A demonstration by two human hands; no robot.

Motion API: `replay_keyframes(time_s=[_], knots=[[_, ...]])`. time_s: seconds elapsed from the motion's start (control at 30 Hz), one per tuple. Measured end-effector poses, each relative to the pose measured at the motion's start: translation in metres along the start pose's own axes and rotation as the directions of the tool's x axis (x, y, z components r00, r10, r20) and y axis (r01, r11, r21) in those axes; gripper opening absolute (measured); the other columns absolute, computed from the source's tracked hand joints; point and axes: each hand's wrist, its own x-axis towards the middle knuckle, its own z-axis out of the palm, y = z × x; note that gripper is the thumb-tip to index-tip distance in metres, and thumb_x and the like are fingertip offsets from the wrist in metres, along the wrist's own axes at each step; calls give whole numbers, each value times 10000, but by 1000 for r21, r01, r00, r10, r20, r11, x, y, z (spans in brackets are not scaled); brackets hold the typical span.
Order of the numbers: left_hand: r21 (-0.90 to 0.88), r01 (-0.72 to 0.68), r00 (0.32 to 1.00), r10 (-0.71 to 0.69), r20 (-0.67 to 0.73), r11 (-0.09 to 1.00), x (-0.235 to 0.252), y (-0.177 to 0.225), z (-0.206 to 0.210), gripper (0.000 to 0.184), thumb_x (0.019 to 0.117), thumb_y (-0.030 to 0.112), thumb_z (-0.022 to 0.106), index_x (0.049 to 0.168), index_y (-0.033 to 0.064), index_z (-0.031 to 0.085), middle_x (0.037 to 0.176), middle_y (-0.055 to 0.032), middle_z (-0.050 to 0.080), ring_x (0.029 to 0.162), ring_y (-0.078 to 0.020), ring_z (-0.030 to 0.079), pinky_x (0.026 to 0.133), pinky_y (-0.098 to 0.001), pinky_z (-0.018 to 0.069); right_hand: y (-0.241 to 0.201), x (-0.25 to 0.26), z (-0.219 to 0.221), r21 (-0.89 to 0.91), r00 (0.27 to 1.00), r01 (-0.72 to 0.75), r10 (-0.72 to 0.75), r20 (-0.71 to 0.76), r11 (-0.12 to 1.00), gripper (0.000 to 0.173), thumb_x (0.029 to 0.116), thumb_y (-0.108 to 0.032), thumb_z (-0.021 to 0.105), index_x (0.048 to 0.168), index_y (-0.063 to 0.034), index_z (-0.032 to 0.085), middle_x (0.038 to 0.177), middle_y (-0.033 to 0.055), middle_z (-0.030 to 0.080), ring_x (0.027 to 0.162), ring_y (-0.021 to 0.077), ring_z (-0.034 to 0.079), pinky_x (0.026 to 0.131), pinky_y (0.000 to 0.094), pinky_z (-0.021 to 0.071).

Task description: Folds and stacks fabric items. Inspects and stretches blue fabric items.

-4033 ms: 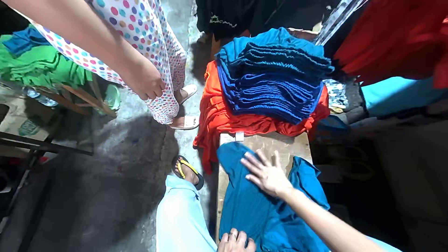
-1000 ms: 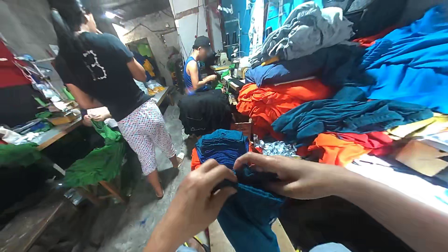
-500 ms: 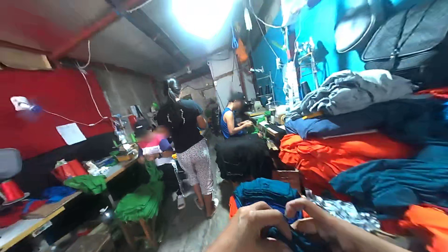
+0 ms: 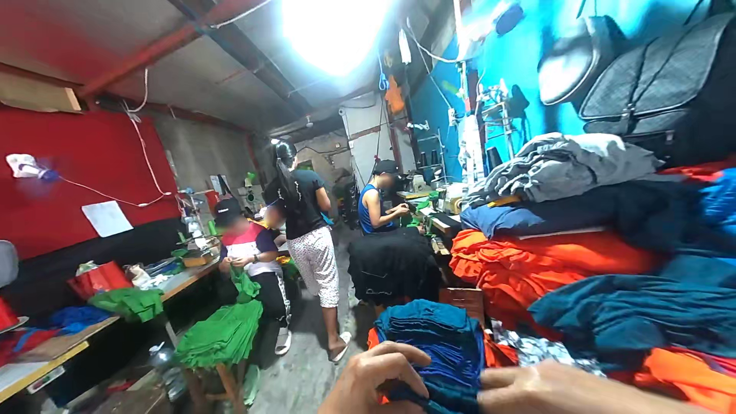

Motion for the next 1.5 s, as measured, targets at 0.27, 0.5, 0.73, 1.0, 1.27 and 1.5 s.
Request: replay_keyframes(time_s=[0.27,0.5,0.73,1.0,1.27,1.5], knots=[[59,-178,979,183,-88,982,45,20,-4,128,904,77,731,962,-37,720,1108,-96,720,1034,-46,669,868,-193,559,22,18,-22,140,978,64,-34,-207,988,204,967,-240,649,1022,-59,725,945,39,671,791,22,619,647,158,509],[147,-206,956,231,-180,968,29,11,9,191,941,136,717,1058,-13,701,1107,-111,702,1038,-63,669,850,-188,573,15,-19,-11,151,958,125,-80,-275,981,324,1007,-387,606,997,-70,673,937,25,643,864,0,597,725,137,498],[169,-107,968,141,-206,980,18,10,23,277,952,225,715,1150,33,691,1174,-78,690,1045,-49,668,838,-188,585,14,-23,-3,72,926,-3,30,-376,997,277,979,-426,639,1004,-160,711,1025,-46,682,872,-55,617,670,94,505],[23,-59,977,62,-204,998,14,0,24,222,960,182,699,1076,-7,678,1149,-108,705,1054,-62,682,854,-216,586,18,-14,14,222,864,147,-15,-504,964,270,988,-326,669,1002,-57,672,1029,42,693,986,3,634,829,143,527],[64,86,994,-81,-69,994,12,16,23,148,888,-18,694,999,-113,719,1003,-202,706,926,-161,699,811,-252,583,3,-8,20,240,916,52,49,-397,969,185,896,-115,744,961,57,722,1006,209,709,934,226,693,812,320,557],[91,18,985,-2,-171,996,2,-5,23,169,936,149,716,1023,4,714,1015,-85,700,914,-42,670,776,-180,570,20,-20,30,222,872,57,60,-487,973,234,961,-308,696,1007,-78,700,1022,34,703,900,-4,646,738,133,541]])
